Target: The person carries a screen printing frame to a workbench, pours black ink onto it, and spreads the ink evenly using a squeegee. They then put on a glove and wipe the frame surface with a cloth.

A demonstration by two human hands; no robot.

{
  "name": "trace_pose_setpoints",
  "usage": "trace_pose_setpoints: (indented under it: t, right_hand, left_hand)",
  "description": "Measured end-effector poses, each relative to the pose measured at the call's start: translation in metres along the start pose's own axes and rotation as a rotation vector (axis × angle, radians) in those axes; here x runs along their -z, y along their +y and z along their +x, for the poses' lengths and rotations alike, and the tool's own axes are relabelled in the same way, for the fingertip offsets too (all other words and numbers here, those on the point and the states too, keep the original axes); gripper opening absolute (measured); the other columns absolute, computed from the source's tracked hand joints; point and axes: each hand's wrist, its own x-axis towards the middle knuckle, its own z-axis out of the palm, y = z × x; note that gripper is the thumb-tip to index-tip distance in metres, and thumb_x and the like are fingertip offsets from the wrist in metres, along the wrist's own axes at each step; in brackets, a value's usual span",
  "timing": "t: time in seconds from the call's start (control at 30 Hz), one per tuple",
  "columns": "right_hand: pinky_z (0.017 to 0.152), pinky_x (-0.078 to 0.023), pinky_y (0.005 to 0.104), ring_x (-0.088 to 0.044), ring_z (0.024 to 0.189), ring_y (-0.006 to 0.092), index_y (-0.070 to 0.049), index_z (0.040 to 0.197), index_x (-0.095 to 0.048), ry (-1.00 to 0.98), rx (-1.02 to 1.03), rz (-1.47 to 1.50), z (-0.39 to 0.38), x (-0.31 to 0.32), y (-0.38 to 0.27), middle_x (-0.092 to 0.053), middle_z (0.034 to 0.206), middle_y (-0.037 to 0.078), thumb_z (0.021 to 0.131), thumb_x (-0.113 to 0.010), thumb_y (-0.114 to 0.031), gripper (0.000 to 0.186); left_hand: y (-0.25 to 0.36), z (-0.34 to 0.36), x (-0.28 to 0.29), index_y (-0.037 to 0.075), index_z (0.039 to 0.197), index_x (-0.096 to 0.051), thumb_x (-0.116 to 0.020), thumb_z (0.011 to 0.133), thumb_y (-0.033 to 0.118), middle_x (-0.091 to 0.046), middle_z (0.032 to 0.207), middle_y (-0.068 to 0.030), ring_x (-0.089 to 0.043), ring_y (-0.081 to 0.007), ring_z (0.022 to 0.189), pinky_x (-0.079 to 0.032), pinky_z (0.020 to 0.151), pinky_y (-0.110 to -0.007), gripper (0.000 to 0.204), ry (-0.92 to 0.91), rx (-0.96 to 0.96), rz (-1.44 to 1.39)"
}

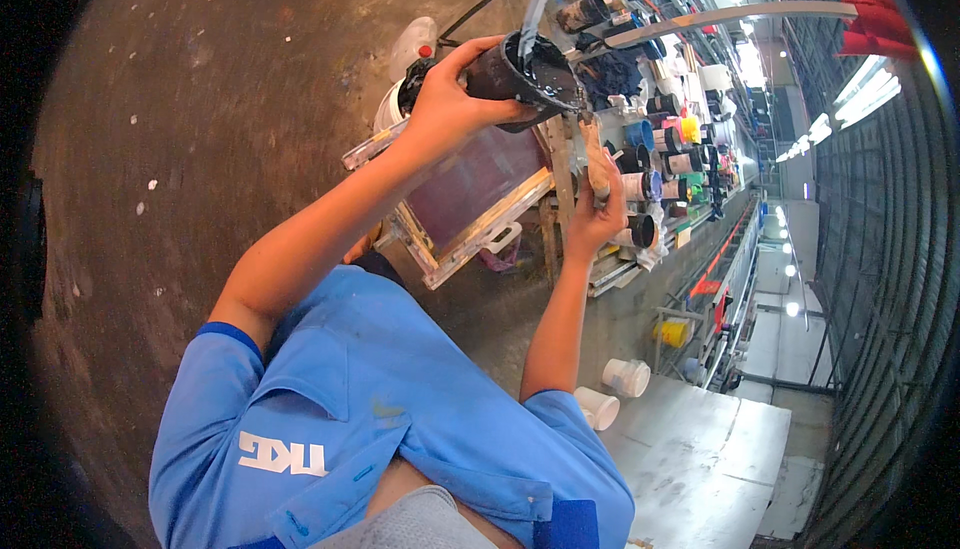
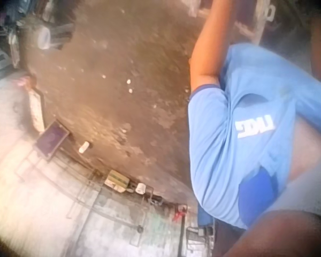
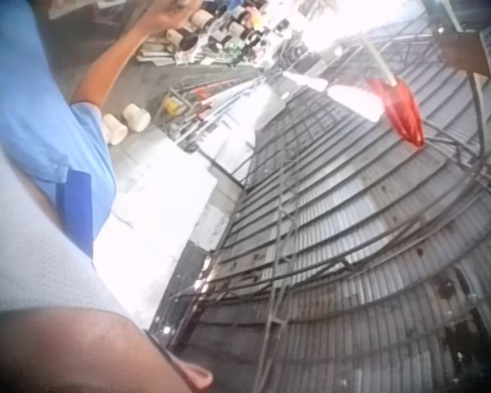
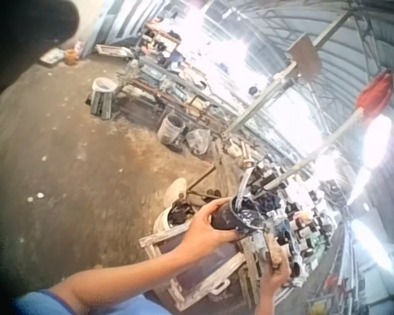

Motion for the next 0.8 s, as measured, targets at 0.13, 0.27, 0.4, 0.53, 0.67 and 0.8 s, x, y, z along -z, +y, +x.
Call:
trace_pose_setpoints:
  t: [0.13, 0.27, 0.4, 0.53, 0.67, 0.8]
  right_hand:
    - [0.095, -0.047, 0.0356, -0.063, 0.111, 0.0244, 0.003, 0.117, -0.062, -0.014, 0.013, -0.026, -0.003, 0.002, 0.005, -0.066, 0.119, 0.016, 0.084, -0.066, 0.005, 0.033]
    - [0.085, -0.049, 0.0325, -0.063, 0.093, 0.0158, 0.006, 0.11, -0.063, 0.105, -0.232, 0.159, -0.009, -0.002, 0.007, -0.068, 0.103, 0.011, 0.087, -0.069, -0.005, 0.026]
    - [0.094, -0.047, 0.0329, -0.058, 0.106, 0.0181, 0.001, 0.124, -0.053, 0.202, -0.509, 0.579, 0.001, 0.011, 0.005, -0.061, 0.119, 0.009, 0.086, -0.071, -0.006, 0.043]
    - [0.102, -0.043, 0.0371, -0.052, 0.119, 0.0206, -0.004, 0.135, -0.044, 0.243, -0.598, 0.891, 0.006, 0.021, -0.016, -0.053, 0.13, 0.008, 0.087, -0.071, -0.006, 0.056]
    - [0.103, -0.043, 0.0376, -0.053, 0.117, 0.0195, -0.005, 0.133, -0.046, 0.233, -0.615, 0.958, 0.002, 0.016, -0.029, -0.055, 0.128, 0.006, 0.086, -0.071, -0.005, 0.053]
    - [0.102, -0.043, 0.0372, -0.053, 0.117, 0.0188, -0.005, 0.131, -0.048, 0.184, -0.607, 0.92, -0.002, 0.013, -0.034, -0.055, 0.127, 0.006, 0.086, -0.071, -0.004, 0.051]
  left_hand:
    - [-0.004, -0.004, -0.001, 0.004, 0.132, -0.05, -0.085, 0.062, 0.002, -0.062, 0.117, -0.0064, -0.061, -0.0139, 0.104, -0.05, 0.093, -0.03, 0.078, -0.001, 0.031, -0.07]
    - [-0.015, -0.002, 0.005, 0.004, 0.138, -0.042, -0.088, 0.056, 0.007, -0.06, 0.117, -0.0079, -0.059, -0.016, 0.107, -0.047, 0.094, -0.03, 0.094, -0.008, 0.009, -0.045]
    - [-0.05, -0.01, 0.04, 0.005, 0.14, -0.04, -0.085, 0.057, 0.0, -0.058, 0.122, -0.0076, -0.058, -0.0178, 0.109, -0.046, 0.095, -0.03, 0.095, -0.072, 0.162, 0.006]
    - [-0.092, -0.033, 0.051, 0.005, 0.14, -0.04, -0.083, 0.056, -0.006, -0.058, 0.12, -0.0059, -0.058, -0.0176, 0.108, -0.047, 0.094, -0.031, 0.095, -0.071, 0.351, -0.063]
    - [-0.105, -0.045, 0.039, 0.007, 0.14, -0.041, -0.08, 0.059, -0.01, -0.055, 0.125, -0.0072, -0.056, -0.0195, 0.113, -0.051, 0.093, -0.035, 0.092, -0.12, 0.369, -0.081]
    - [-0.129, -0.039, 0.037, 0.006, 0.139, -0.044, -0.083, 0.053, -0.001, -0.053, 0.128, -0.0105, -0.054, -0.0213, 0.116, -0.045, 0.098, -0.035, 0.095, -0.092, 0.2, 0.183]
